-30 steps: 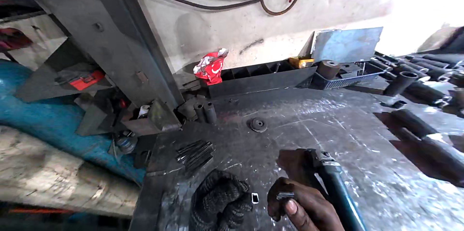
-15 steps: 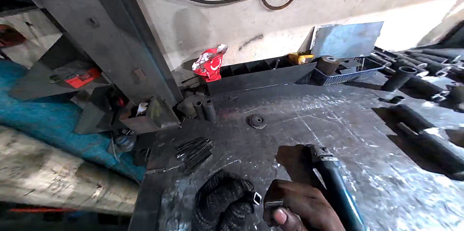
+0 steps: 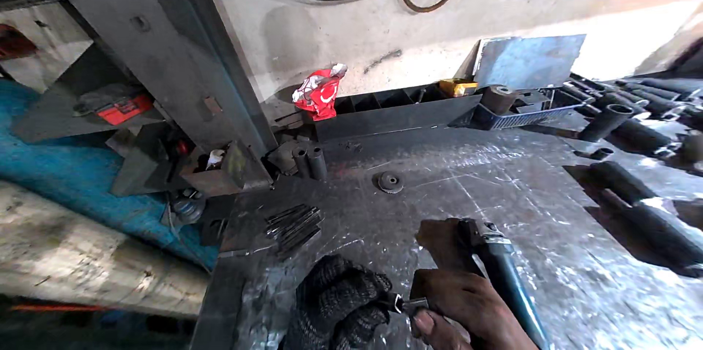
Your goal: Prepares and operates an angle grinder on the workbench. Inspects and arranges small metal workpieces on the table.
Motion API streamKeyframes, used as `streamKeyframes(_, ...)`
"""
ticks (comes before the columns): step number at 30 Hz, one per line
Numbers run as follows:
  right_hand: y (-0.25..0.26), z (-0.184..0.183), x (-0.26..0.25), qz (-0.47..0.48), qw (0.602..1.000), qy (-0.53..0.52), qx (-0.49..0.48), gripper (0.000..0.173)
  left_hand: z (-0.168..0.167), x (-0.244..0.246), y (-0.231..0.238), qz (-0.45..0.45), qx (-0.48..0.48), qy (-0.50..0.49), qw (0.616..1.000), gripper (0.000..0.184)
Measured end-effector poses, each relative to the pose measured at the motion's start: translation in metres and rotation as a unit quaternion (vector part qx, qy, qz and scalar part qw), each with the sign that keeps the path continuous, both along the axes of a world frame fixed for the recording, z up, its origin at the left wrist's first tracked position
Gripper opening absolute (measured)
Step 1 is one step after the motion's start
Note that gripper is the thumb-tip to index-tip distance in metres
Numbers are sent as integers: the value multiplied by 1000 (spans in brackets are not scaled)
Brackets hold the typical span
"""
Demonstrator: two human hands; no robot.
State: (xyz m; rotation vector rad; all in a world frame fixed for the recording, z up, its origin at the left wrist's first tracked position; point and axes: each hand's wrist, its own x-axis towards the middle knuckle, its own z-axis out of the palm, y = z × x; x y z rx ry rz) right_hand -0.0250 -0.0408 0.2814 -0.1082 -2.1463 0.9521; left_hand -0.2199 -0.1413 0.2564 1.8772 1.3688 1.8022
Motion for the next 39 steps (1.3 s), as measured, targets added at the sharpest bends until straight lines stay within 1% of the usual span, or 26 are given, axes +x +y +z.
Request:
streamKeyframes(2, 1, 2, 1, 1, 1000, -21, 6, 40, 2, -3, 0, 7, 7, 30, 999, 17)
streamKeyframes(6, 4, 8, 6, 5, 996, -85, 37, 39, 9, -15, -4, 7, 7, 125, 992, 19)
streamKeyframes(9, 6, 10, 7, 13, 994, -104, 37, 38, 8, -23, -3, 13, 10, 162, 987, 20)
streamKeyframes(14, 9, 10, 8, 19, 992, -118, 34, 39, 12, -27, -3, -9, -7, 173, 985, 22)
streamKeyframes(18, 10, 11, 9, 15, 994, -101, 46, 39, 12, -26, -2, -15, -8, 151, 988, 22)
streamKeyframes(25, 5, 4, 6, 21, 997, -78, 8, 36, 8, -22, -3, 6, -2, 137, 991, 21)
streamKeyframes(28, 3, 1, 4, 19, 997, -72, -12, 38, 6, -22, -3, 20, 5, 155, 988, 22)
streamKeyframes(30, 2, 0, 4, 21, 996, -79, -22, 38, 9, -24, -5, 32, 7, 184, 982, 23)
streamKeyframes(33, 4, -3, 6, 55, 992, -90, -72, 38, 3, -35, -6, 40, 22, 250, 967, 22)
streamKeyframes(35, 6, -7, 6, 96, 980, -72, -160, 38, 3, -42, -7, 48, 28, 312, 948, 22)
streamKeyframes(37, 5, -7, 6, 112, 958, -43, -262, 36, 6, -44, -3, 56, 49, 363, 929, 17)
streamKeyframes(38, 5, -5, 6, 100, 952, -30, -289, 35, 5, -43, -3, 51, 51, 367, 928, 17)
streamKeyframes(39, 5, -3, 6, 84, 954, -20, -288, 34, 2, -42, -4, 45, 45, 352, 934, 17)
